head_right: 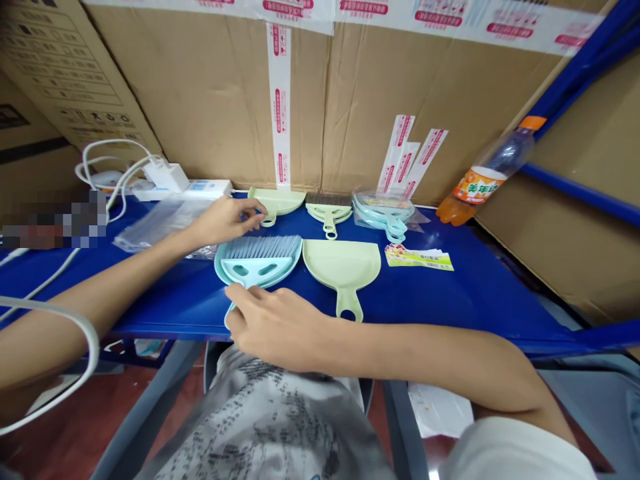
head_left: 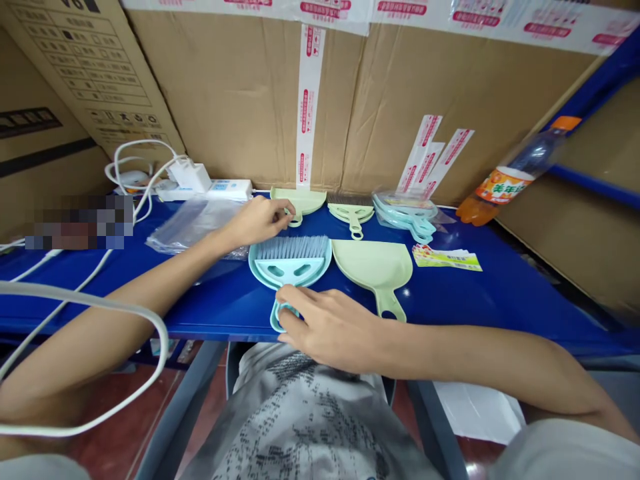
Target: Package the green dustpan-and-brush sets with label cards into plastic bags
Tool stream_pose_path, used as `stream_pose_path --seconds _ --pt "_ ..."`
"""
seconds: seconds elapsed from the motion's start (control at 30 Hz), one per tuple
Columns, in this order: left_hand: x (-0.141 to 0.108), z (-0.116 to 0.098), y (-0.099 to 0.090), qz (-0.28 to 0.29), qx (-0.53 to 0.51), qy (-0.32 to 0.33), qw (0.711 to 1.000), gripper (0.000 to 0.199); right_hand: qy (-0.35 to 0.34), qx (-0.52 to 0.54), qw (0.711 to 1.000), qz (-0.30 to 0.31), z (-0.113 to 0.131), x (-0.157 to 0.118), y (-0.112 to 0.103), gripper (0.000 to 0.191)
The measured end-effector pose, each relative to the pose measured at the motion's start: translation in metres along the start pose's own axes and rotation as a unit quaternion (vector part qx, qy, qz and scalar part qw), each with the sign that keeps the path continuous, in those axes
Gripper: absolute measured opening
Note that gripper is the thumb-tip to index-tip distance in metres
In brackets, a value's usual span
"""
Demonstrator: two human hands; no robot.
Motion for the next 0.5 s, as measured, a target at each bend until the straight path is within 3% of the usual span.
stream_pose_path --seconds 0.1,0.2,0.3,0.4,0.5 --pt "-0.001 -0.001 -0.004 -0.042 -0.014 -0.008 0.999 0.027 0.018 0.009 1.000 0.005 0.001 -0.003 -0.001 0.013" --pt "-0.001 -0.002 -0.005 -0.057 -0.057 -0.005 0.997 0.022 0.004 0.012 1.000 -0.028 0.001 -0.004 -0.012 0.017" --pt "0.000 -0.003 -0.006 -0.057 -0.132 -0.025 0.989 0.024 0.026 0.040 0.995 -0.086 -0.010 -0.006 -0.037 0.021" --pt "0.001 0.000 -0.007 -0.055 -0.233 -0.059 0.969 0.031 0.098 0.109 0.979 -0.143 -0.036 -0.012 -0.069 0.016" --pt "0.004 0.004 -0.007 -0.039 -0.317 -0.095 0.943 0.038 0.138 0.179 0.964 -0.141 -0.066 -0.023 -0.099 0.013"
Point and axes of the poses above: each hand's wrist, its own x-axis towards the middle knuckle, its own y-axis out of the palm, z = x × y, the point moved 4 cm from there along x, towards the middle knuckle, and after that the axes turned 1 degree about x, right-handed, at the moved point
